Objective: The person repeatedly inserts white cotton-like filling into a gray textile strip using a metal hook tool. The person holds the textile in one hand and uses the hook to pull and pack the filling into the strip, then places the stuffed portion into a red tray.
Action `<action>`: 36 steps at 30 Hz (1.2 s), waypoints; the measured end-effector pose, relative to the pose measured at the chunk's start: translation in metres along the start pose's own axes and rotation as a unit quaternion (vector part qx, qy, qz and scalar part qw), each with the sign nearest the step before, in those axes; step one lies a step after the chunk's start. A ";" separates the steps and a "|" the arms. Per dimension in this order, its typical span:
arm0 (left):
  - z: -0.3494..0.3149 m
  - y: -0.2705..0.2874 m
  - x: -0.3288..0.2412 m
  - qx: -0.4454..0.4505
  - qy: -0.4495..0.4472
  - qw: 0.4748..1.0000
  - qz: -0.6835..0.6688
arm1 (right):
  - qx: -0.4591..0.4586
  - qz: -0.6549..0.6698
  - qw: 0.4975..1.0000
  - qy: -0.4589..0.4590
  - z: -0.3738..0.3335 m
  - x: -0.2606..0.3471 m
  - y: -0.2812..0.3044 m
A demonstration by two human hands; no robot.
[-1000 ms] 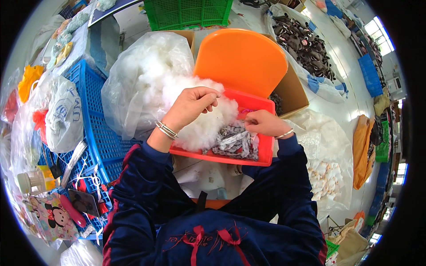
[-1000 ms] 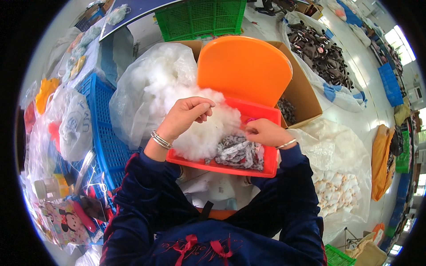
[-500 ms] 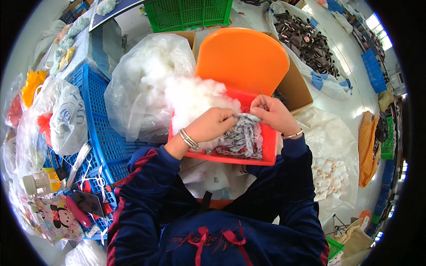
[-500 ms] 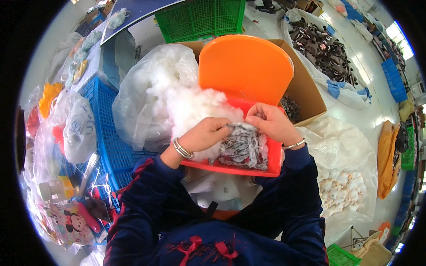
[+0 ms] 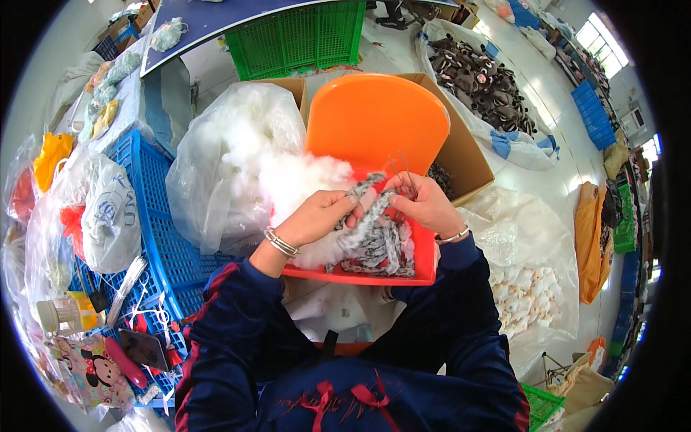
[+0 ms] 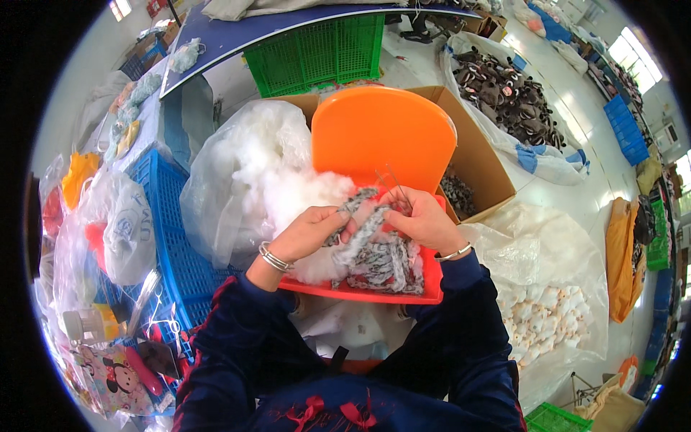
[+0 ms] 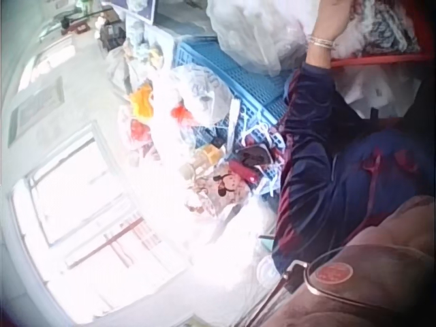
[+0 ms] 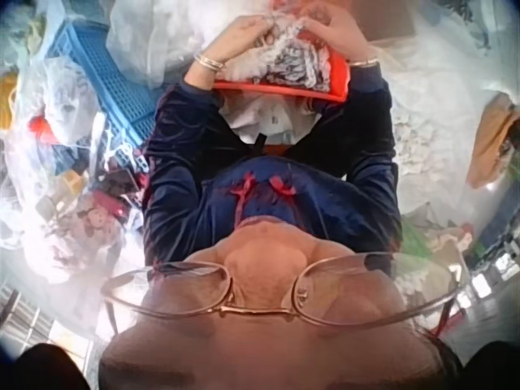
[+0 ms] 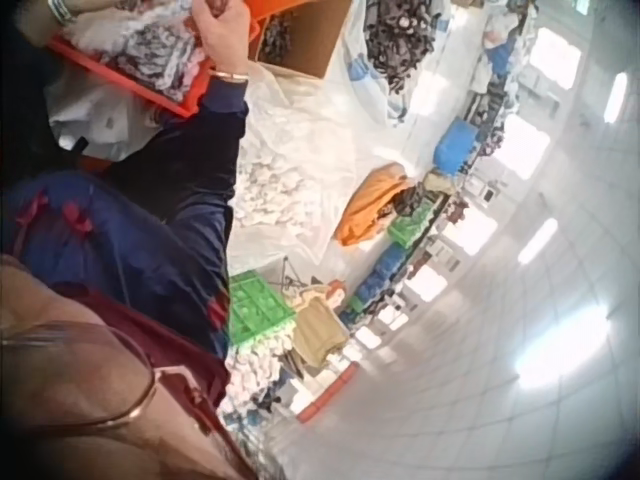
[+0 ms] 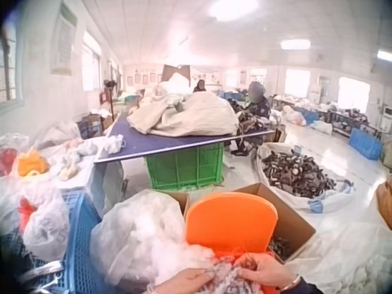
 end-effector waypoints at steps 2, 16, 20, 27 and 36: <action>-0.001 0.005 -0.001 0.031 0.013 0.999 -0.024 | -0.001 -0.086 0.996 0.006 0.003 -0.010 0.015; -0.007 0.001 -0.012 0.082 -0.011 0.996 -0.036 | -0.099 0.069 0.993 0.013 0.001 0.010 0.005; -0.010 0.034 -0.012 0.029 -0.013 0.998 -0.049 | -0.142 0.081 0.985 0.048 -0.003 0.020 0.015; -0.014 0.055 -0.017 -0.041 -0.030 0.999 -0.004 | -0.147 0.167 0.975 0.021 -0.002 0.008 0.028; -0.016 0.080 -0.021 -0.197 -0.064 0.978 -0.015 | -0.130 0.151 0.980 -0.026 0.002 -0.003 0.022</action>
Point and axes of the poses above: each hand's wrist, its own z-axis towards the middle knuckle, its own y-axis out of the back of the hand, x = y × z, the point moved 10 cm from there along z, towards the middle knuckle, and after that the axes turned 8 degrees about z, right-handed, at the moved point
